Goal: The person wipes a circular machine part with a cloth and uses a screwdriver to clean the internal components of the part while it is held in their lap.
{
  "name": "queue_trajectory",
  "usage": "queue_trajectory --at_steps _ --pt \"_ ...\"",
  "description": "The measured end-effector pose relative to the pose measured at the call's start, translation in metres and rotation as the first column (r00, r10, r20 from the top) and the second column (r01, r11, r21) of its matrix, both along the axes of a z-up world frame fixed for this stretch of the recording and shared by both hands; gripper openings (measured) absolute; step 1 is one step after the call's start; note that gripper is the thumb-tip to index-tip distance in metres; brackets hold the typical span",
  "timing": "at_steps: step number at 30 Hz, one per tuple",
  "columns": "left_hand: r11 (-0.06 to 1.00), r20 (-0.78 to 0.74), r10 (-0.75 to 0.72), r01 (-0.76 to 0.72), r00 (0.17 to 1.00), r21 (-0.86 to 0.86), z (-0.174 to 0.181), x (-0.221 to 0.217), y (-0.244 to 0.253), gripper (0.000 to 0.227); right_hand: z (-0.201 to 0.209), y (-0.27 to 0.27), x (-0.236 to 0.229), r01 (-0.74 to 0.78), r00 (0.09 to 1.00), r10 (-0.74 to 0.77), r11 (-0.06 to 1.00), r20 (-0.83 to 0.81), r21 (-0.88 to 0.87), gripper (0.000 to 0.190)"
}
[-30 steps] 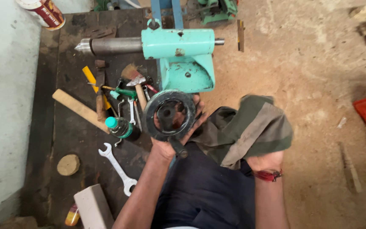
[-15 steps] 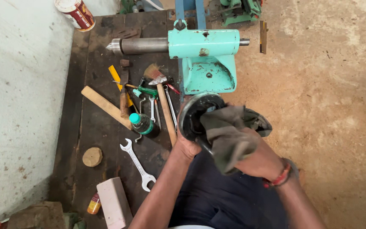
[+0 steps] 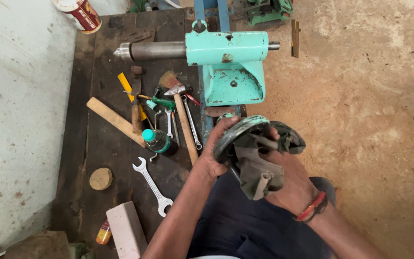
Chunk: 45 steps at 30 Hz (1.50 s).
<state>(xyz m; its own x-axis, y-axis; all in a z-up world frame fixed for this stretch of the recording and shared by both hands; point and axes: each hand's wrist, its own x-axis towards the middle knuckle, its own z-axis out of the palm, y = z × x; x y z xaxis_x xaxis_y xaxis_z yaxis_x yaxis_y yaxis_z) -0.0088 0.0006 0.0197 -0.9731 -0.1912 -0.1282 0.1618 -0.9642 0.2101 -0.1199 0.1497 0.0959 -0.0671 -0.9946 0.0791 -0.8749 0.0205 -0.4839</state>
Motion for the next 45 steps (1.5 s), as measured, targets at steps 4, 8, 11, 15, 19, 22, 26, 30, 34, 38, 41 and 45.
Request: queue_trajectory --at_steps 4,8,11,15,19,22,26,30,34,38,41,45 --pt "1.000 0.013 0.008 -0.008 1.000 -0.026 0.007 -0.005 0.002 0.055 -0.035 0.017 -0.002 0.034 0.901 -0.068 0.996 0.428 0.086 0.034" --pt "0.968 0.041 -0.042 0.050 0.998 -0.244 0.020 -0.006 -0.006 0.051 -0.079 0.048 -0.026 -0.068 0.825 0.164 0.979 0.541 -0.192 0.087" --pt "0.927 0.005 -0.115 0.109 0.993 -0.358 0.024 -0.006 -0.010 0.054 -0.108 0.062 -0.035 -0.138 -0.154 -0.497 0.867 0.854 0.479 0.064" --pt "0.874 0.026 -0.137 0.133 0.990 -0.467 0.021 -0.001 -0.007 0.059 -0.107 0.074 -0.020 0.097 -0.368 -0.537 0.790 0.759 0.606 0.057" --pt "0.909 -0.036 -0.088 0.066 0.995 -0.412 0.013 -0.002 0.008 0.059 -0.087 0.063 -0.010 0.239 -0.108 -0.533 0.806 0.839 0.542 0.055" --pt "0.978 -0.057 -0.112 0.100 0.992 -0.181 0.000 -0.006 0.021 0.054 -0.053 0.040 -0.012 0.091 0.408 -0.402 0.911 0.820 0.401 0.036" --pt "0.997 0.166 -0.077 0.080 0.983 -0.012 -0.017 -0.009 0.026 0.040 -0.011 0.017 -0.008 0.225 0.816 -0.346 0.928 0.463 0.298 0.025" --pt "0.994 0.420 -0.112 0.106 0.901 0.038 -0.013 -0.011 0.021 0.033 -0.002 0.008 -0.011 0.206 0.972 -0.221 0.966 0.080 0.157 0.014" --pt "0.988 0.406 -0.147 0.157 0.902 0.008 -0.008 -0.008 0.016 0.041 -0.005 0.005 -0.016 0.133 0.987 -0.111 0.969 -0.115 0.209 0.012" --pt "0.991 0.409 -0.134 0.135 0.903 0.028 -0.003 -0.009 0.013 0.036 -0.007 -0.001 -0.019 0.081 0.957 -0.013 0.972 -0.291 0.223 0.014" --pt "0.992 0.462 -0.107 0.128 0.880 -0.016 0.002 -0.008 0.015 0.038 -0.007 -0.002 -0.020 0.057 0.933 0.056 0.952 -0.355 0.301 0.007" --pt "0.986 0.502 -0.077 0.141 0.861 -0.092 0.003 -0.010 0.015 0.041 0.001 -0.002 -0.018 0.029 0.913 0.117 0.937 -0.391 0.348 0.006"
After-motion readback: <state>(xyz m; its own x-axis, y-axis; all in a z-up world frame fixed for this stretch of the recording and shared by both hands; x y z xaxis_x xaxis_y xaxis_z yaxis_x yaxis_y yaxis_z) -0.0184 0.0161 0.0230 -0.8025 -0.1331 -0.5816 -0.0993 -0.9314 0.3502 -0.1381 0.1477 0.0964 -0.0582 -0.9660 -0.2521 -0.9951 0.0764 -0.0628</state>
